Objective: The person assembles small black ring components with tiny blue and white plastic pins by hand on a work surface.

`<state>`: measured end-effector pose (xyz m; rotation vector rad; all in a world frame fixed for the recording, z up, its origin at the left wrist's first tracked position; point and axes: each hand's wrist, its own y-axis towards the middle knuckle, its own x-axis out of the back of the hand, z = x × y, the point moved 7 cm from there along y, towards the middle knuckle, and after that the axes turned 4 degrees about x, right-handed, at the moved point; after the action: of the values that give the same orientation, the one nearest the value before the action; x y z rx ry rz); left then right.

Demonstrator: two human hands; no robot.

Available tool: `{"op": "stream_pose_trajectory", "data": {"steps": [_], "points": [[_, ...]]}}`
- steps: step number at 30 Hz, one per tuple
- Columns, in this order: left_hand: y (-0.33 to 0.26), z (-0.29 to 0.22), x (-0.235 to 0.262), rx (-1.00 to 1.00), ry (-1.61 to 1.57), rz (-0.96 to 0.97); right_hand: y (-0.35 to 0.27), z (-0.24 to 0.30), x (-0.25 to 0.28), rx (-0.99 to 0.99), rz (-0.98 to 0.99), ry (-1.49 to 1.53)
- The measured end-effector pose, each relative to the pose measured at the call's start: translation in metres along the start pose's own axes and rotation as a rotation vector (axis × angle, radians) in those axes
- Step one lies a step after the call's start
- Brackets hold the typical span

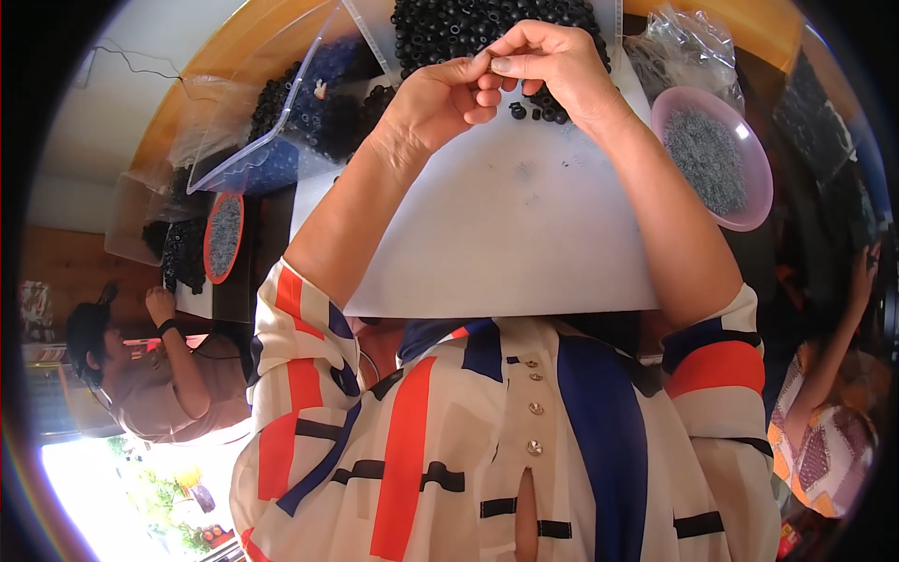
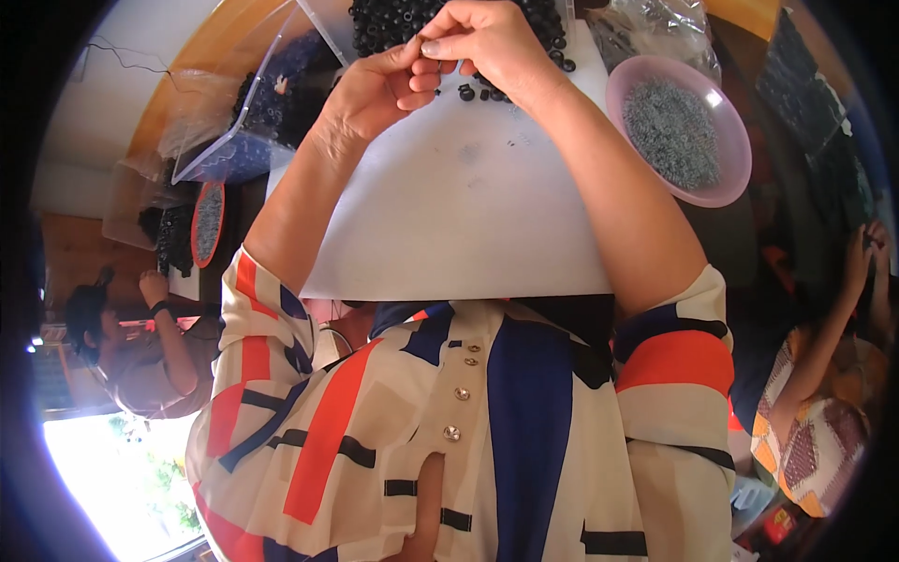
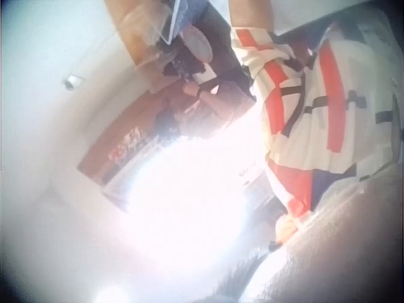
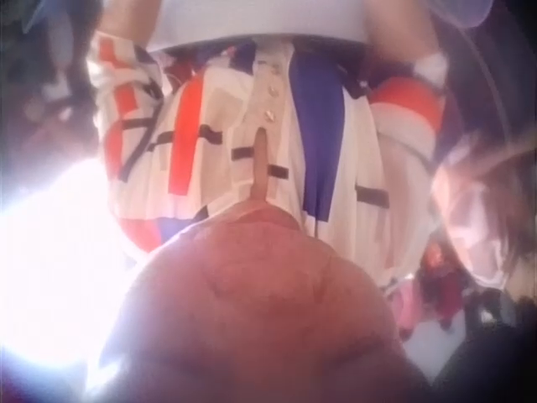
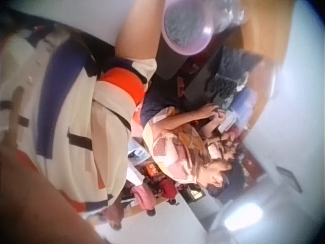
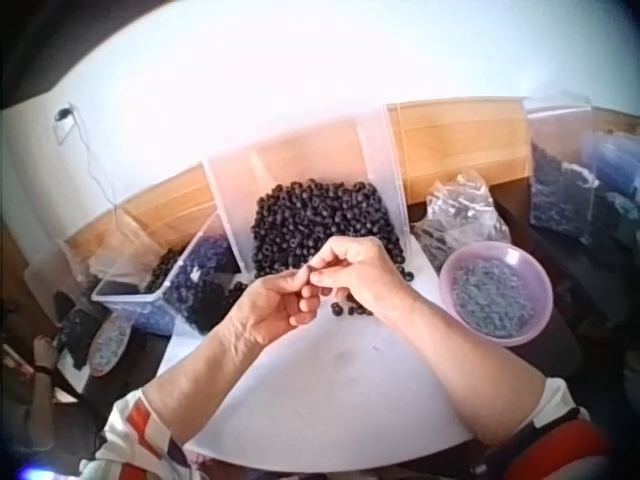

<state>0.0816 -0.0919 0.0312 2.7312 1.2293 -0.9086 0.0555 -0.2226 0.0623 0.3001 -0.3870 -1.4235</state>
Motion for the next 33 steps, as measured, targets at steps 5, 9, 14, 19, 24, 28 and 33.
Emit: {"op": "stream_pose_trajectory", "data": {"steps": [5,9,14,19,24,28,33], "points": [[0.002,0.006,0.009,-0.047,0.158,-0.107,-0.001,-0.008,0.007,0.004,-0.055,0.019],[-0.004,0.001,-0.002,-0.444,1.158,-0.379,-0.004,-0.019,0.026,-0.023,-0.318,0.092],[0.004,0.015,-0.030,-0.707,1.777,-0.421,-0.002,-0.020,0.037,0.008,-0.460,0.253],[0.000,0.013,-0.026,-0.715,1.902,-0.387,0.001,-0.022,0.044,0.064,-0.466,0.254],[-0.050,0.013,-0.021,-0.649,2.036,-0.392,0.003,-0.012,0.055,0.077,-0.503,0.262],[-0.068,0.021,-0.067,-0.953,1.822,-0.244,0.004,0.008,0.084,0.094,-0.589,0.314],[-0.054,0.079,-0.132,-0.954,1.656,0.080,-0.003,0.018,0.121,0.138,-0.733,0.359]]}}
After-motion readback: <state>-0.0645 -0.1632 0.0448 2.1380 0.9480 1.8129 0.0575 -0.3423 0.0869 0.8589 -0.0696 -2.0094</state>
